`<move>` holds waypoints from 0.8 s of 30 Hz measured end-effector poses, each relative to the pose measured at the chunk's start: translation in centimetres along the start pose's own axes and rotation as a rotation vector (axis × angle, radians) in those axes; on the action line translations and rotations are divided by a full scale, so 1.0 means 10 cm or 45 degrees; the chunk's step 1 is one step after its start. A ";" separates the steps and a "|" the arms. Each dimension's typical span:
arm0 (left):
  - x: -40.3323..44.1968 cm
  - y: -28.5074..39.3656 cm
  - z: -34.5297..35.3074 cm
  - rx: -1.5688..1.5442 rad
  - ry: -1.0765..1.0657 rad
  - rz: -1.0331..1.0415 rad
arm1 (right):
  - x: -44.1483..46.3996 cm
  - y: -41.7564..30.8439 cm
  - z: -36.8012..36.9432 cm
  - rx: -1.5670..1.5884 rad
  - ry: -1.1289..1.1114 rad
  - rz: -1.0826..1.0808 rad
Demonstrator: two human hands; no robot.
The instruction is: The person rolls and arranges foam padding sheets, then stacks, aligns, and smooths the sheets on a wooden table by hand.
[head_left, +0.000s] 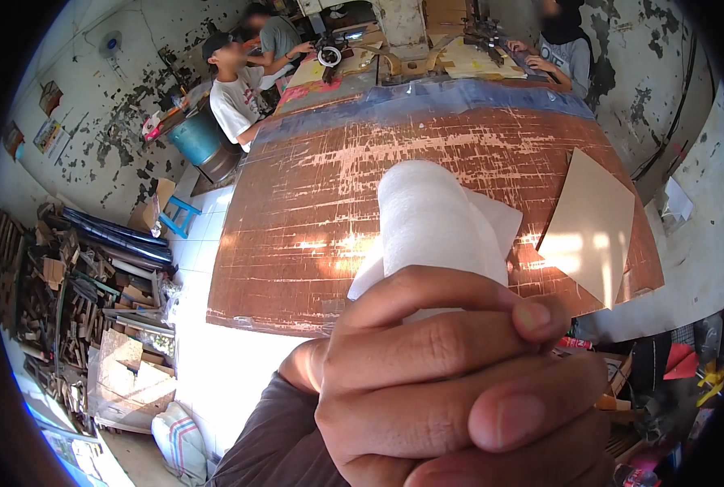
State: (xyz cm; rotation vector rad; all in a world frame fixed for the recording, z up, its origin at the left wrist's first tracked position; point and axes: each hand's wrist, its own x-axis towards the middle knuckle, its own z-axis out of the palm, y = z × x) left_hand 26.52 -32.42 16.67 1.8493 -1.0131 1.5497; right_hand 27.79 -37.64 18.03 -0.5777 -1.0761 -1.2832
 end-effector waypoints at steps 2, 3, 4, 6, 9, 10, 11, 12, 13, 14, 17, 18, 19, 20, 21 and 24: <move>0.00 -0.01 0.00 -0.002 0.000 -0.004 | -0.01 0.00 0.00 -0.004 -0.001 0.006; 0.00 0.00 -0.01 -0.001 -0.003 -0.001 | -0.01 0.01 0.00 -0.007 0.006 0.004; 0.00 -0.01 0.00 -0.005 -0.005 -0.002 | -0.01 0.01 0.00 -0.006 0.005 0.008; -0.02 -0.01 0.00 -0.011 -0.010 -0.006 | -0.02 0.01 0.00 -0.009 0.011 0.014; -0.01 -0.01 0.01 -0.013 -0.011 -0.003 | -0.02 0.04 -0.02 -0.018 0.021 0.014; -0.01 -0.01 0.02 -0.015 -0.011 -0.006 | -0.02 0.04 -0.03 -0.015 0.021 0.017; -0.02 -0.01 0.02 -0.015 -0.012 -0.005 | -0.02 0.06 -0.04 -0.019 0.025 0.023; -0.02 -0.01 0.02 -0.016 -0.010 -0.002 | -0.02 0.09 -0.06 -0.026 0.022 0.034; -0.02 0.00 0.03 -0.016 -0.010 -0.001 | -0.02 0.12 -0.07 -0.023 0.022 0.037; -0.02 0.00 0.03 -0.018 -0.013 -0.001 | -0.01 0.12 -0.09 -0.026 0.020 0.034; 0.01 -0.01 0.06 -0.027 -0.017 0.008 | 0.00 0.14 -0.11 -0.033 0.021 0.037; 0.01 0.00 0.06 -0.027 -0.016 0.016 | -0.01 0.10 -0.09 -0.025 0.027 0.024; 0.02 0.00 0.08 -0.028 -0.020 0.022 | -0.01 0.10 -0.09 -0.028 0.029 0.026; 0.03 0.01 0.09 -0.033 -0.018 0.023 | -0.02 0.11 -0.10 -0.031 0.033 0.031; 0.04 0.02 0.10 -0.038 -0.021 0.027 | -0.03 0.14 -0.13 -0.038 0.025 0.049; 0.08 0.03 0.18 -0.068 -0.032 0.072 | -0.03 0.18 -0.18 -0.042 0.022 0.061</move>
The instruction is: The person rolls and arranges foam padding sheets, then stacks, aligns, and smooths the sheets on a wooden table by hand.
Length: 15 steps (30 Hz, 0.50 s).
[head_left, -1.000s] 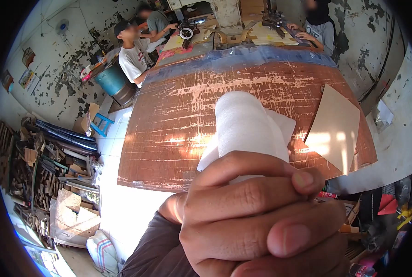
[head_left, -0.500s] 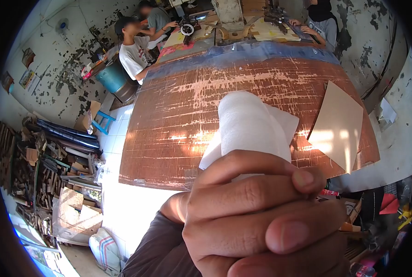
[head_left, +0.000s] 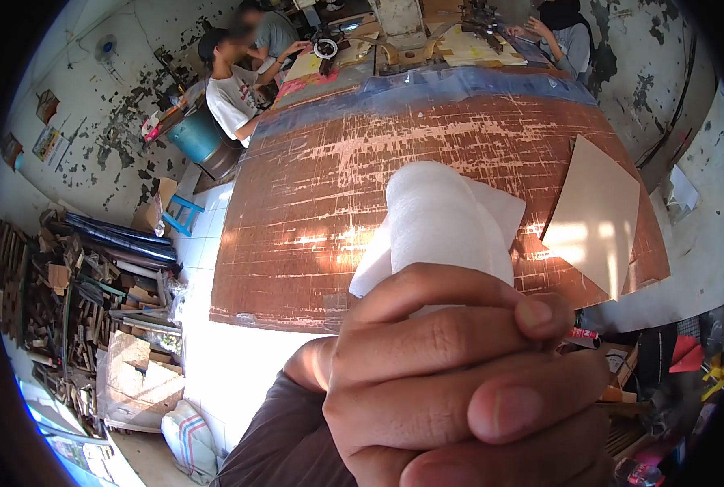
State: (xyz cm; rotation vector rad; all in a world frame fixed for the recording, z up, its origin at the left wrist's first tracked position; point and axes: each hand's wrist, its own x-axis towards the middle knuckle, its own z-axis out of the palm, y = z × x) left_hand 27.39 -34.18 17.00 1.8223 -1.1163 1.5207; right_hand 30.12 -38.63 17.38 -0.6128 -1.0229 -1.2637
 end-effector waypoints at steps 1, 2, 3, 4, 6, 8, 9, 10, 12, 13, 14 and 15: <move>0.00 0.00 0.01 -0.004 -0.003 0.002 | -0.01 0.01 -0.01 0.003 -0.003 0.004; 0.00 -0.01 0.02 -0.005 0.000 0.006 | -0.01 0.02 -0.02 0.000 -0.005 0.011; 0.01 -0.01 0.02 -0.011 0.003 0.006 | -0.01 0.01 -0.02 0.000 -0.007 0.012; 0.00 -0.02 0.03 -0.008 0.009 0.013 | -0.01 0.02 -0.04 -0.004 -0.006 0.018; -0.01 -0.05 0.03 -0.011 0.018 0.022 | -0.03 0.03 -0.05 -0.004 -0.008 0.033; -0.03 -0.07 0.04 -0.012 0.037 0.020 | -0.04 0.02 -0.08 -0.003 -0.017 0.058; -0.05 -0.10 0.04 -0.006 0.051 0.023 | -0.06 0.02 -0.10 -0.003 -0.022 0.079; -0.06 -0.14 0.04 -0.008 0.067 0.022 | -0.08 0.02 -0.11 0.000 -0.024 0.105; -0.14 -0.23 0.01 0.001 0.102 0.000 | -0.12 0.02 -0.13 0.012 -0.052 0.196; -0.22 -0.28 0.03 0.003 0.099 -0.037 | -0.18 0.00 -0.16 0.026 -0.091 0.337; -0.33 -0.31 0.02 -0.002 0.101 -0.091 | -0.23 -0.01 -0.21 0.036 -0.131 0.475; -0.46 -0.33 0.00 -0.013 0.100 -0.159 | -0.30 -0.02 -0.28 0.043 -0.171 0.611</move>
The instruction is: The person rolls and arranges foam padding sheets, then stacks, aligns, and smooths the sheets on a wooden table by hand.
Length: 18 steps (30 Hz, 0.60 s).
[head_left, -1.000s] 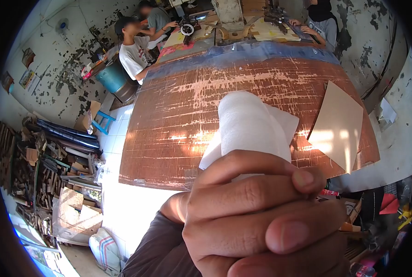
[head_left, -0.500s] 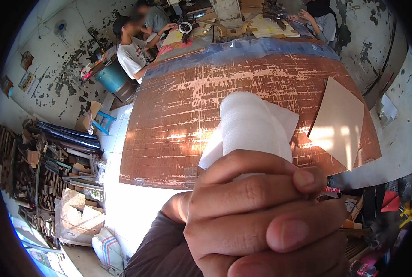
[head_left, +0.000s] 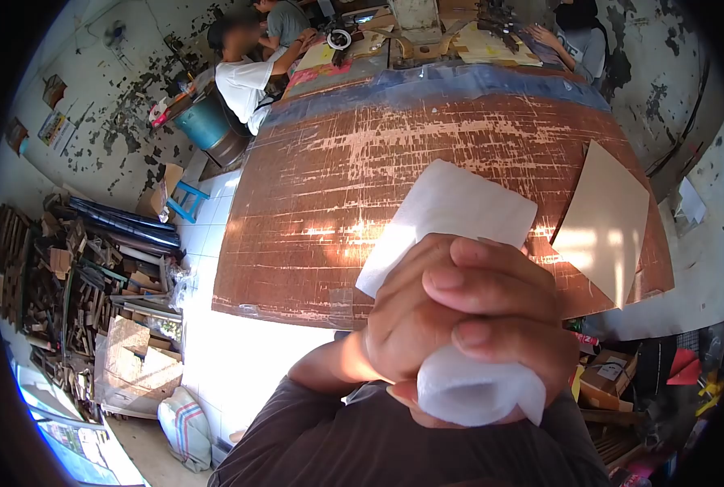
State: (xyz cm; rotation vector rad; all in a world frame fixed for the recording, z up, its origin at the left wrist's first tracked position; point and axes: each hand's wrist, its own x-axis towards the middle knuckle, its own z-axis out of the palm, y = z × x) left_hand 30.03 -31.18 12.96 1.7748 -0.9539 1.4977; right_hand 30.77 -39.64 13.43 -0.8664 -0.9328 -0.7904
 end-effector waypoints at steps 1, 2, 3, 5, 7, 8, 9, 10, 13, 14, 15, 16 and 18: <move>-0.19 0.06 -0.05 0.014 -0.050 -0.210 | 0.10 0.00 -0.20 0.033 -0.275 0.124; -0.35 0.10 -0.09 0.027 -0.100 -0.420 | 0.20 0.00 -0.39 0.038 -0.549 0.249; -0.35 0.09 -0.14 -0.040 -0.094 -0.557 | 0.19 0.03 -0.44 0.036 -0.551 0.236; -0.32 0.06 -0.18 -0.176 -0.022 -0.784 | 0.08 0.15 -0.50 -0.019 -0.704 0.397; -0.26 0.02 -0.18 -0.320 0.118 -0.955 | -0.03 0.25 -0.56 -0.058 -0.818 0.400; -0.23 0.01 -0.16 -0.412 0.287 -1.046 | -0.08 0.24 -0.57 -0.174 -0.886 0.486; -0.22 0.02 -0.14 -0.504 0.458 -1.138 | -0.11 0.23 -0.57 -0.291 -0.952 0.575; -0.25 0.01 -0.14 -0.553 0.535 -1.195 | -0.12 0.22 -0.56 -0.404 -0.969 0.545; -0.25 0.01 -0.15 -0.743 0.832 -1.384 | -0.33 0.31 -0.68 -0.530 -1.071 0.626; -0.30 -0.01 -0.19 -0.789 0.885 -1.415 | -0.35 0.33 -0.72 -0.561 -1.122 0.718; -0.31 -0.01 -0.21 -0.787 0.890 -1.412 | -0.38 0.33 -0.75 -0.559 -1.126 0.715; -0.32 -0.01 -0.22 -0.794 0.884 -1.488 | -0.41 0.32 -0.78 -0.556 -1.134 0.748; -0.35 -0.02 -0.28 -0.793 0.882 -1.558 | -0.44 0.29 -0.80 -0.546 -1.147 0.776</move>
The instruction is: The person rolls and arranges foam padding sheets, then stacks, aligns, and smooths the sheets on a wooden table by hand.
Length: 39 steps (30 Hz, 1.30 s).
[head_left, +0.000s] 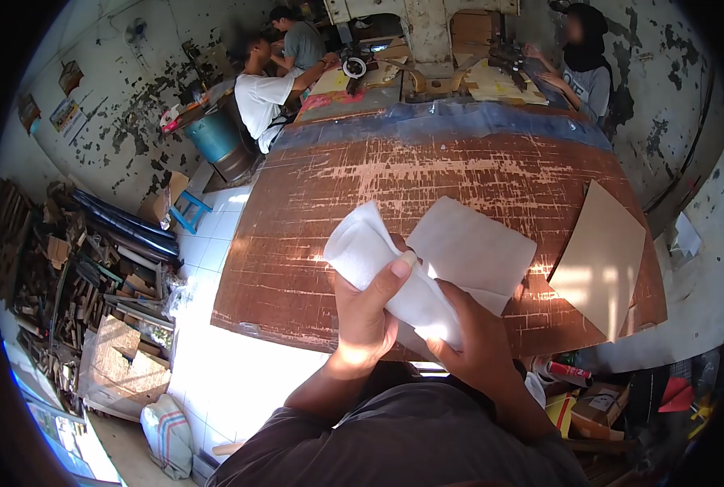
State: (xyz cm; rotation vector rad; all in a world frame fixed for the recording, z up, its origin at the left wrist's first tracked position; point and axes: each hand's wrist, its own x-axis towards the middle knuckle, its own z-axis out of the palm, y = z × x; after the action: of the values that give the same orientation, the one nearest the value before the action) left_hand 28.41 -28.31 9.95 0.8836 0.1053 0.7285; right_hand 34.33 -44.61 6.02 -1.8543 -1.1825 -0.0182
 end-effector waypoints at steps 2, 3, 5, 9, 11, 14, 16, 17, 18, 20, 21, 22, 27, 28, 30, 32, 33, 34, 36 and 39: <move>0.02 -0.02 -0.10 -0.115 -0.260 -0.147 | -0.05 -0.04 -0.03 0.285 -0.071 0.206; 0.04 -0.02 -0.14 -0.115 -0.258 -0.145 | -0.08 0.01 -0.03 0.286 -0.072 0.205; 0.07 -0.04 -0.20 -0.202 -0.568 -0.169 | -0.13 0.13 -0.02 0.853 -0.284 0.303; 0.09 -0.09 -0.30 -0.262 -0.686 -0.134 | -0.14 0.07 0.08 1.237 -0.450 0.284; 0.08 -0.06 -0.26 -0.266 -0.645 -0.093 | -0.16 0.07 0.13 1.173 -0.441 0.319; 0.02 -0.05 -0.27 -0.047 -0.398 -0.169 | -0.18 0.11 0.16 1.125 -0.429 0.401; 0.00 -0.07 -0.27 0.011 -0.344 -0.166 | -0.20 0.14 0.21 1.119 -0.418 0.411; -0.01 -0.09 -0.27 0.010 -0.346 -0.172 | -0.21 0.15 0.22 1.109 -0.405 0.417; -0.02 -0.10 -0.28 -0.032 -0.322 -0.152 | -0.22 0.14 0.22 1.109 -0.401 0.421; -0.01 -0.12 -0.30 -0.075 -0.297 -0.127 | -0.20 0.12 0.20 1.134 -0.395 0.462; 0.01 -0.12 -0.31 -0.131 -0.273 -0.165 | -0.19 0.12 0.19 1.132 -0.396 0.460; 0.02 -0.12 -0.33 -0.187 -0.250 -0.203 | -0.19 0.11 0.17 1.115 -0.395 0.459; 0.12 -0.08 -0.36 -0.099 -0.411 -0.165 | -0.18 0.19 0.11 0.913 -0.491 0.499; 0.11 -0.07 -0.36 -0.040 -0.480 -0.080 | -0.17 0.16 0.11 0.916 -0.386 0.416; 0.04 -0.08 -0.38 -0.031 -0.463 -0.103 | -0.14 0.14 0.11 0.918 -0.282 0.333; -0.04 -0.10 -0.43 -0.024 -0.451 -0.122 | -0.10 0.14 0.10 0.733 -0.052 0.114; -0.08 -0.12 -0.47 0.056 -0.435 -0.158 | -0.10 0.16 0.09 0.731 -0.052 0.112; -0.10 -0.13 -0.49 0.135 -0.417 -0.193 | -0.11 0.20 0.07 0.687 -0.059 0.071; -0.09 -0.11 -0.42 0.302 -0.485 -0.086 | -0.13 0.22 0.05 0.642 -0.068 0.031; -0.11 -0.12 -0.28 0.488 -0.535 -0.013 | -0.19 0.18 0.03 0.829 -0.226 0.133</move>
State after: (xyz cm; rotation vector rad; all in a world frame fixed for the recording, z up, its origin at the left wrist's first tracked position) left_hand 27.23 -27.62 7.06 1.3846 -0.1293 0.5058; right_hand 34.50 -45.97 3.79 -1.3491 -1.0434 0.5378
